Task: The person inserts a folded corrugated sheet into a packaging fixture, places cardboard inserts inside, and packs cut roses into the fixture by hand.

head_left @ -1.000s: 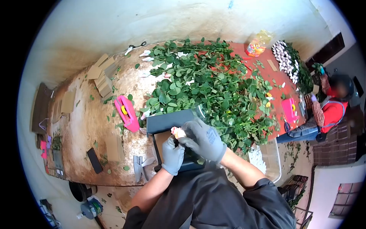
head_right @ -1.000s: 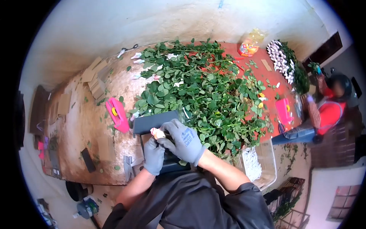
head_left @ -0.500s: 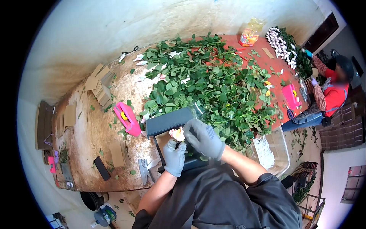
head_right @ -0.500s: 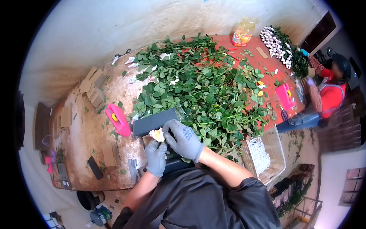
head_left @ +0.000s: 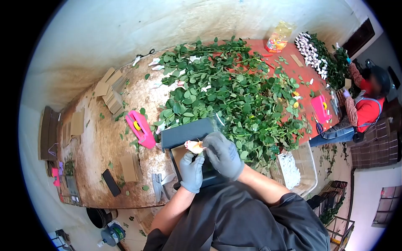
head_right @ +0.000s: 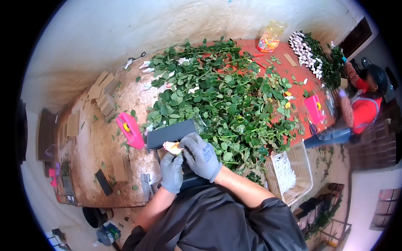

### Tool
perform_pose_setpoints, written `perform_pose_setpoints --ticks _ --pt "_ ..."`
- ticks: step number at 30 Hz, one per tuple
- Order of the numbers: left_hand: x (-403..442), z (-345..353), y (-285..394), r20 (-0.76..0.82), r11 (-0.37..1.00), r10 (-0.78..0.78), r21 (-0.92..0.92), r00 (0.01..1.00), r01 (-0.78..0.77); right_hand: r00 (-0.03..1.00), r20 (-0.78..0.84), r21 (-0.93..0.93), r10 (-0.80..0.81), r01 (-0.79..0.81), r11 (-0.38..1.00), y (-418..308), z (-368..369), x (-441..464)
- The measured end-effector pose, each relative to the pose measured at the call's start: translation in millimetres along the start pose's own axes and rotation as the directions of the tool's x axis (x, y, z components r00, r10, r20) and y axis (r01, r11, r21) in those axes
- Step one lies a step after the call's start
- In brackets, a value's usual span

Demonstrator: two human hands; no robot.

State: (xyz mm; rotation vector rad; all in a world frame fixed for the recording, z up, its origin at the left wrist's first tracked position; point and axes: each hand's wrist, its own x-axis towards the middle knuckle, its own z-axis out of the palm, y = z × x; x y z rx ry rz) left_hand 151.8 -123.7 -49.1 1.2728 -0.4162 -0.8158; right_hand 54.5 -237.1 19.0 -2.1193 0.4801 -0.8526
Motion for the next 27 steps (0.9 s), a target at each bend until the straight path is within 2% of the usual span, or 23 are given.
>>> perform_pose_setpoints --ticks 3,5,9,11,12,14,18,20,24,27 --pt "0.9 -0.7 -1.0 0.013 0.997 -0.037 -0.067 0.999 0.037 0.999 -0.024 0.007 -0.033 0.033 0.999 6.0 3.1 -1.5" --pt "0.5 1.4 1.3 0.009 0.976 -0.094 -0.196 0.996 0.094 0.997 -0.036 0.114 0.061 -0.056 0.992 9.3 5.1 -2.8" --pt "-0.3 4.7 11.0 0.0 0.973 -0.132 -0.19 0.991 0.129 0.996 -0.034 0.098 0.081 -0.077 0.992 14.4 5.0 -2.3" --pt "0.9 -1.6 6.6 0.044 0.961 -0.197 -0.192 0.979 0.201 0.996 0.013 0.152 0.088 -0.089 0.984 17.0 3.1 -0.1" --pt "2.6 -4.5 -0.1 0.044 0.96 -0.197 -0.192 0.979 0.202 0.996 0.013 0.151 0.089 -0.09 0.984 17.8 1.9 1.2" --pt "6.1 -9.1 -14.3 0.099 0.936 -0.141 -0.312 0.985 0.166 0.999 0.045 0.146 0.011 -0.018 0.989 19.0 0.1 2.5" --pt "3.7 -8.4 -11.4 0.059 0.95 -0.174 -0.252 0.983 0.183 0.99 0.11 0.147 0.086 -0.102 0.984 13.4 -0.8 0.7" --pt "2.3 -13.7 -12.6 0.113 0.951 -0.17 -0.243 0.979 0.193 0.984 0.13 0.077 0.122 -0.133 0.988 17.8 2.4 -0.6" --pt "1.8 -13.4 -10.1 0.119 0.965 -0.155 -0.194 0.981 0.176 0.99 0.114 0.008 0.079 -0.081 0.997 17.4 -0.8 3.7" --pt "-0.8 -8.8 -5.4 0.059 0.965 -0.175 -0.187 0.983 0.183 0.992 0.108 -0.019 0.065 -0.064 0.998 8.5 -4.6 7.2"
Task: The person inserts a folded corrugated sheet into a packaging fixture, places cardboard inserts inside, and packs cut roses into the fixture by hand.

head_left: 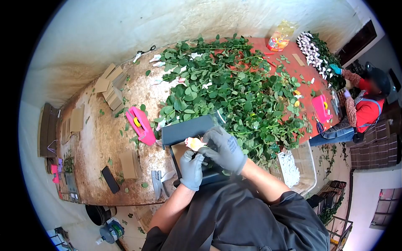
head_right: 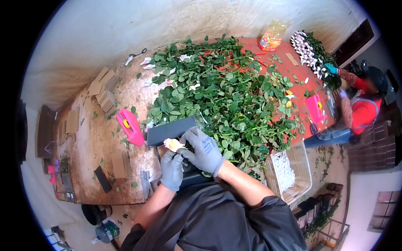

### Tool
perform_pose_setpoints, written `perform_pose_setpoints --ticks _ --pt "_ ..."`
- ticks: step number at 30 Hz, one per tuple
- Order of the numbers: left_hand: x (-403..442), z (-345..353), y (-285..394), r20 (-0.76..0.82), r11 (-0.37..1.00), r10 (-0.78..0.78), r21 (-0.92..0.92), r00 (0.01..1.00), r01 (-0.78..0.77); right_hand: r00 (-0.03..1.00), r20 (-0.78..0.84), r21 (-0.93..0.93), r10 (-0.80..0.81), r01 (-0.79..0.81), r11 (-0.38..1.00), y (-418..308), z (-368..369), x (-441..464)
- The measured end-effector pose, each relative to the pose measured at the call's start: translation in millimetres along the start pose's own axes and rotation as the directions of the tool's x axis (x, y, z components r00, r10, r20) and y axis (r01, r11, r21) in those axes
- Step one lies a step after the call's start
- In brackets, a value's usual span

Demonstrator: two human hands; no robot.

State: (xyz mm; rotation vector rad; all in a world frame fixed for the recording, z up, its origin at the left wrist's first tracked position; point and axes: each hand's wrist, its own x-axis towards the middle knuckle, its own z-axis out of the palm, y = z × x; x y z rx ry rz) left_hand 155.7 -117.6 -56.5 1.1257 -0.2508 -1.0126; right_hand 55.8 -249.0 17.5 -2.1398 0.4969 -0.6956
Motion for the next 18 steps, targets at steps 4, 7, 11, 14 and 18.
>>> perform_pose_setpoints --ticks 4,7,11,14,18 --pt "1.0 -2.4 -5.4 -0.016 0.995 0.055 0.081 0.998 -0.054 0.998 0.045 -0.076 0.043 -0.04 0.996 -4.1 -3.0 -2.1" --pt "2.5 -1.9 -7.4 -0.034 0.992 0.086 0.093 0.996 -0.082 0.998 0.044 -0.125 0.033 -0.028 0.992 -5.7 -3.1 -3.1" --pt "3.6 3.4 -5.0 -0.064 0.987 0.093 0.135 0.994 -0.084 1.0 0.028 -0.173 0.0 0.004 0.985 -9.5 -2.8 -3.9" --pt "3.7 3.2 -8.8 -0.077 0.997 0.082 0.018 0.994 -0.08 1.0 0.017 -0.188 -0.019 0.022 0.982 -11.1 -1.8 -3.4" --pt "2.4 4.8 -8.2 -0.085 0.995 0.059 -0.078 0.995 -0.066 1.0 0.006 -0.135 -0.01 0.011 0.991 -10.6 3.0 -4.3"
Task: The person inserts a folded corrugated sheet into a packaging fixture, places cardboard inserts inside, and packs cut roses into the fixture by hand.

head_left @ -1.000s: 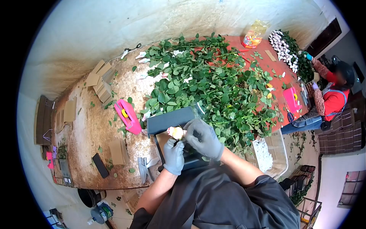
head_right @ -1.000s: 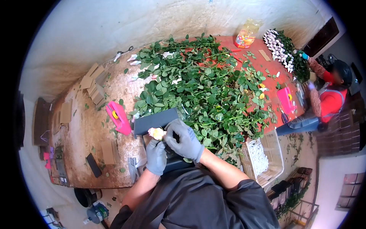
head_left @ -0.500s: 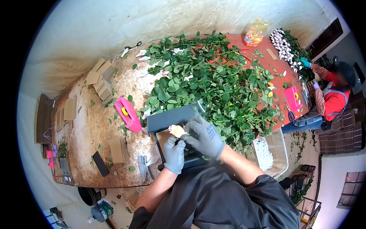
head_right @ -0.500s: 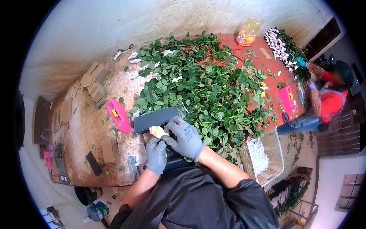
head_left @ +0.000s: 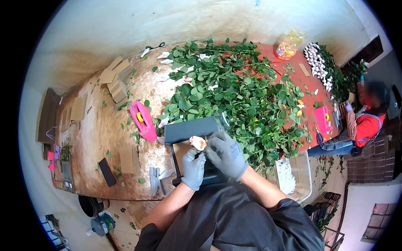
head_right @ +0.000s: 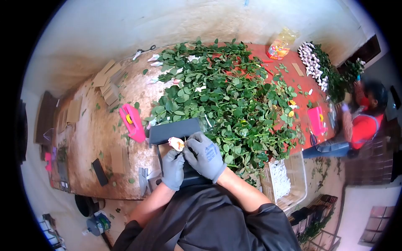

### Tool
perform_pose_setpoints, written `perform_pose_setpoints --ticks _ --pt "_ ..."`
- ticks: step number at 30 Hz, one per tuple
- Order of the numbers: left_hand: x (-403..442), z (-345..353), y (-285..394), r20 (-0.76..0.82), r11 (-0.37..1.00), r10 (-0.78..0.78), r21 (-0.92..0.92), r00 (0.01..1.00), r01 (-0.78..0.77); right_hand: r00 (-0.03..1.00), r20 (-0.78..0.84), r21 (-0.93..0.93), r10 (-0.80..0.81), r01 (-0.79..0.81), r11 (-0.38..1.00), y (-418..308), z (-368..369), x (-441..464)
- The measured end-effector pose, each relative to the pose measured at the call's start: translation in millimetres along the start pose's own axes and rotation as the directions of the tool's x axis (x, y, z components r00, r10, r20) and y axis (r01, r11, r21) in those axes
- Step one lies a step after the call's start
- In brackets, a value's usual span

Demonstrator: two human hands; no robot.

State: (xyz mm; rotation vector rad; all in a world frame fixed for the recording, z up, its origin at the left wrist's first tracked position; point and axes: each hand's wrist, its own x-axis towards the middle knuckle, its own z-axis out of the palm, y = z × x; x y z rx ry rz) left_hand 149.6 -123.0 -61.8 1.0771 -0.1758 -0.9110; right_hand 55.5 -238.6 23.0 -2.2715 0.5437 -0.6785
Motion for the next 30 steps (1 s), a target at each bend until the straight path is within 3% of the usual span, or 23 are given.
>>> perform_pose_setpoints --ticks 2,12,14,15,17,18,19,20,21,22,24,25,26,27,28,29,30 --pt "-1.2 3.8 3.2 -0.004 1.0 -0.011 0.027 1.0 0.011 0.994 -0.039 0.136 0.099 -0.093 0.986 -1.6 2.3 -1.2" --pt "-2.4 3.6 2.6 0.01 0.996 -0.002 0.084 1.0 0.001 0.977 -0.149 0.292 0.15 -0.102 0.951 17.5 22.3 -6.8" --pt "-2.6 4.6 7.4 0.053 0.994 -0.058 0.096 0.997 0.053 0.939 -0.131 0.484 0.318 -0.219 0.847 23.1 24.2 -8.6" --pt "-2.3 5.7 8.7 0.048 0.995 -0.055 0.088 0.997 0.051 0.906 -0.069 0.623 0.417 -0.288 0.727 29.8 22.8 -10.8" --pt "-2.6 6.7 13.3 0.098 0.981 -0.128 0.159 0.987 0.112 0.873 -0.052 0.596 0.485 -0.362 0.717 16.5 -12.1 -0.8" --pt "-5.5 13.2 23.2 0.092 0.979 -0.146 0.158 0.985 0.13 0.825 -0.094 0.726 0.557 -0.326 0.605 15.9 -29.3 0.9" --pt "-2.8 10.3 19.9 0.079 0.982 -0.138 0.144 0.987 0.126 0.834 -0.03 0.992 0.551 -0.043 0.118 2.4 -58.3 0.8" --pt "-1.7 5.8 12.3 0.118 0.991 -0.082 0.112 0.99 0.069 0.923 -0.025 0.85 0.383 0.221 -0.479 6.4 -97.2 -2.0" --pt "-3.8 1.6 7.1 0.156 0.997 -0.029 0.081 0.987 0.017 0.978 -0.117 0.889 0.171 0.18 -0.421 -23.2 -131.8 -0.4" --pt "-3.3 -0.7 9.0 0.183 0.993 -0.045 0.116 0.982 0.024 0.955 -0.295 0.896 0.023 0.284 -0.342 -25.5 -155.3 0.3" --pt "-2.5 3.1 11.7 0.163 0.993 -0.061 0.113 0.985 0.043 0.89 -0.426 0.905 -0.163 0.416 -0.091 -22.7 -179.0 3.0" --pt "-1.9 6.2 12.0 0.147 0.991 -0.081 0.121 0.986 0.064 0.899 -0.4 0.901 -0.177 0.421 0.101 -20.0 -183.0 2.9" --pt "-0.9 9.2 11.1 0.152 0.992 -0.081 0.112 0.985 0.064 0.95 -0.308 0.925 -0.052 0.312 0.216 -14.8 -176.4 -0.5" --pt "0.3 12.1 10.1 0.147 0.993 -0.016 0.115 0.989 -0.001 0.891 -0.411 0.691 0.194 0.165 0.704 -23.9 -151.1 -2.8" --pt "1.2 14.2 9.3 0.141 0.991 0.047 0.12 0.989 -0.065 0.941 -0.319 0.415 0.113 0.031 0.909 -24.7 -133.5 -3.1" --pt "1.8 14.4 9.1 0.143 0.991 0.047 0.115 0.989 -0.063 0.977 -0.201 0.263 0.075 -0.02 0.964 -19.1 -110.3 -5.5" --pt "2.2 13.0 9.3 0.164 0.971 0.092 0.206 0.982 -0.126 0.986 -0.161 0.057 -0.054 0.064 0.996 -22.9 -85.1 -3.5"
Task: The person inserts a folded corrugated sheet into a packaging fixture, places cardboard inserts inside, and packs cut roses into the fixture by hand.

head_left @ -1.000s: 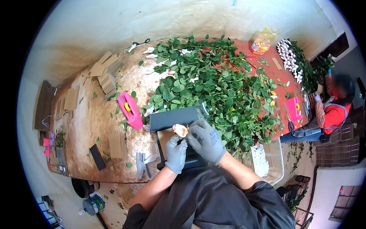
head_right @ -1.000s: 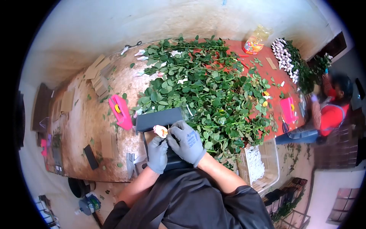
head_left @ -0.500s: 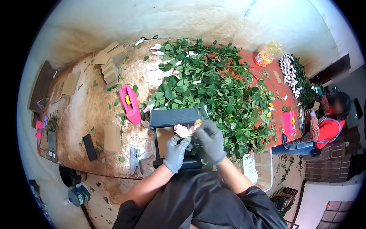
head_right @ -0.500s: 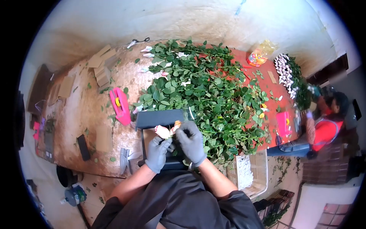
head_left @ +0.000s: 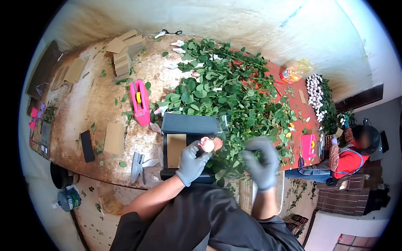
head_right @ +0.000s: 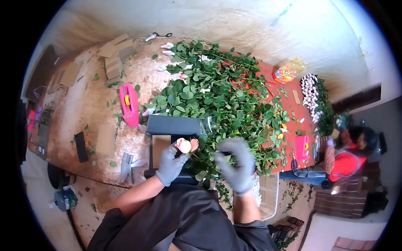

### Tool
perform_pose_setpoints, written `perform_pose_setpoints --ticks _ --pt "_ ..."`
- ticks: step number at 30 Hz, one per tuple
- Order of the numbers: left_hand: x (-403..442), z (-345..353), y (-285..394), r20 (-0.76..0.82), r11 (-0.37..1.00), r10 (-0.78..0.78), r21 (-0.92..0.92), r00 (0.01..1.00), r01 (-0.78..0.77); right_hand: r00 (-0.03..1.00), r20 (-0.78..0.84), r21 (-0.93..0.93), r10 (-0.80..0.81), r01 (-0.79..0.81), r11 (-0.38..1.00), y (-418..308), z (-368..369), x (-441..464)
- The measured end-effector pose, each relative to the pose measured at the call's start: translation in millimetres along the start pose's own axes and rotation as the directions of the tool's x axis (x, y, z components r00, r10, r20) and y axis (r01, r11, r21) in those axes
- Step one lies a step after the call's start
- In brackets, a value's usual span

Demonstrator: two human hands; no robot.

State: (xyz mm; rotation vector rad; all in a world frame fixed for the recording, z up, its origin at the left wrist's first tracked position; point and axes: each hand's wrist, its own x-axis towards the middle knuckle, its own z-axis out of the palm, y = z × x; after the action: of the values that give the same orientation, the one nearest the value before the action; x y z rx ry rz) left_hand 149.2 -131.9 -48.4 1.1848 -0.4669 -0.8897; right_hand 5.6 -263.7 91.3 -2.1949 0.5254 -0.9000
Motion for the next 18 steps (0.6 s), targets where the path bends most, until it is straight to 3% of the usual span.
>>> perform_pose_setpoints --ticks 1,2,4,7,8,14,18 --pt "-0.5 -1.2 0.1 0.015 0.994 0.047 0.101 0.999 -0.048 0.993 0.066 -0.133 -0.098 0.106 0.985 -6.0 19.1 1.4" --pt "-1.6 -1.8 4.2 0.011 0.994 0.045 0.099 0.999 -0.046 0.996 0.093 -0.187 -0.013 0.03 0.982 -7.9 36.8 -6.1" --pt "-3.6 -4.9 14.9 0.042 0.937 0.187 0.293 0.981 -0.191 0.99 0.123 -0.269 -0.072 0.103 0.958 -11.5 54.8 -5.2" --pt "-4.1 -6.8 14.2 0.056 0.916 0.253 0.308 0.966 -0.258 0.98 0.193 -0.307 -0.036 0.095 0.947 -15.5 57.7 -5.5" --pt "-5.3 -1.9 13.9 0.009 0.953 0.24 0.189 0.971 -0.237 0.969 0.248 -0.327 0.015 0.069 0.942 -14.7 57.3 -7.2" --pt "-3.1 5.0 20.5 0.025 0.883 0.346 0.33 0.938 -0.335 0.982 0.188 -0.364 0.025 0.046 0.93 -7.6 61.3 -18.1" --pt "-3.6 4.3 20.5 0.009 0.917 0.301 0.271 0.953 -0.292 0.981 0.193 -0.336 0.024 0.043 0.941 -5.7 63.1 -22.4"
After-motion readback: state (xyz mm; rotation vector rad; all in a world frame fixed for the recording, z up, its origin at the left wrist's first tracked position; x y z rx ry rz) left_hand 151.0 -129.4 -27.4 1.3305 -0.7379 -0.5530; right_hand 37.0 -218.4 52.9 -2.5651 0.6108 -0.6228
